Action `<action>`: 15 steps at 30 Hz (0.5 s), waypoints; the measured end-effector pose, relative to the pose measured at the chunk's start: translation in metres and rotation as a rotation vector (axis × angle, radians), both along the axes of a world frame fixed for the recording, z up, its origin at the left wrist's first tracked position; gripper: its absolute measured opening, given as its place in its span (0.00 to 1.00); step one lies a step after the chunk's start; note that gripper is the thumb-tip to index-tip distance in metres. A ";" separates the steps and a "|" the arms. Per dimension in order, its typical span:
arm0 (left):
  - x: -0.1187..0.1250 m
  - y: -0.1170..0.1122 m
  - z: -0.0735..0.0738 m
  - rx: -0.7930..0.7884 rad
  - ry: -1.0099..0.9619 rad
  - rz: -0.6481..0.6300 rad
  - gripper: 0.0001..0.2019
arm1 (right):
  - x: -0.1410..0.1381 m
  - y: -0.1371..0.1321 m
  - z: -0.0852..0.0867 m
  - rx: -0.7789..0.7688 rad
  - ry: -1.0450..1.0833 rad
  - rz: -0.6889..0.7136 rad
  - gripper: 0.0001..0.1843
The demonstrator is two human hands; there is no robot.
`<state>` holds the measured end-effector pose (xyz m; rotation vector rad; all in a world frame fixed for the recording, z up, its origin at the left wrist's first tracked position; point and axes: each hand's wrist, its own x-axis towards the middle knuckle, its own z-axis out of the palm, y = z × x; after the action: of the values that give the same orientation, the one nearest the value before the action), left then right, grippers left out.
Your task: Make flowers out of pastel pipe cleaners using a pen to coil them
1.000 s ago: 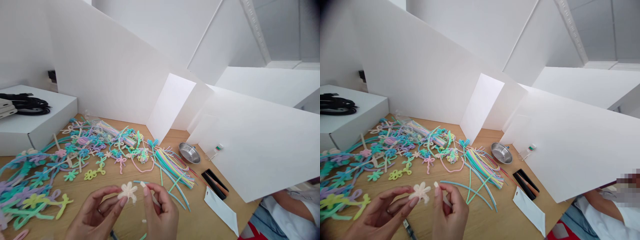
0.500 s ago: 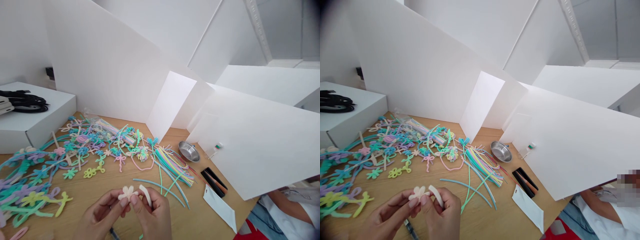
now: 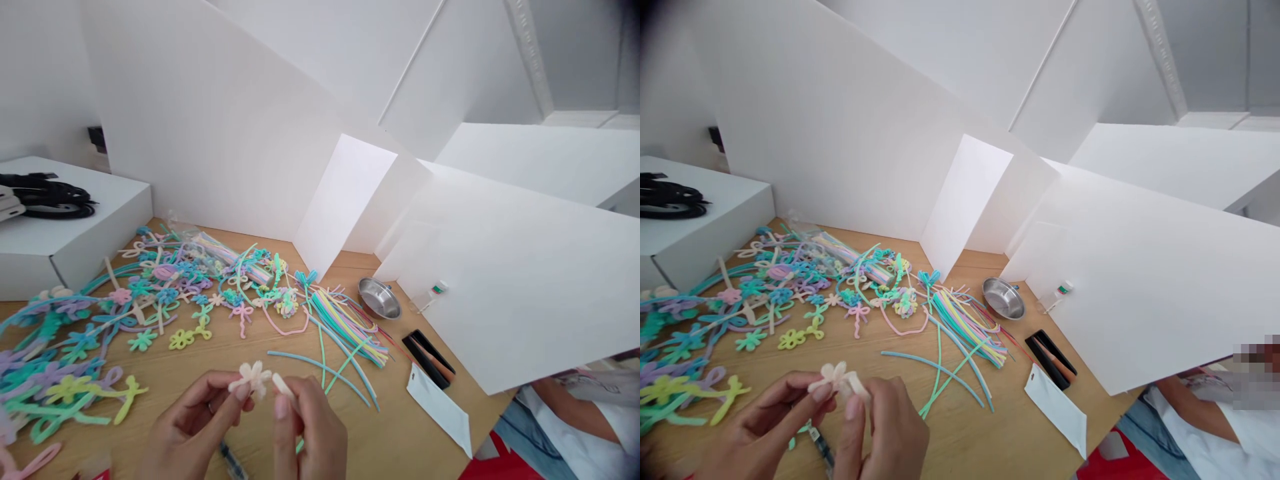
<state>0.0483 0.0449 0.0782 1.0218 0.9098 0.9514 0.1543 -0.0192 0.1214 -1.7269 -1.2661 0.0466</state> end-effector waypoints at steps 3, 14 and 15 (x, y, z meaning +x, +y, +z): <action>0.000 -0.001 0.004 0.015 -0.002 0.023 0.07 | -0.002 -0.004 0.002 -0.042 -0.186 -0.013 0.12; -0.004 -0.005 0.003 0.194 0.146 0.097 0.08 | -0.006 0.001 -0.003 -0.083 -0.196 0.054 0.14; -0.005 -0.005 0.002 0.191 0.148 0.090 0.09 | -0.005 0.001 -0.005 -0.079 -0.179 0.060 0.14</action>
<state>0.0437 0.0399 0.0800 1.2349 1.0081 1.0635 0.1488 -0.0180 0.1168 -1.7918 -1.4648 -0.0235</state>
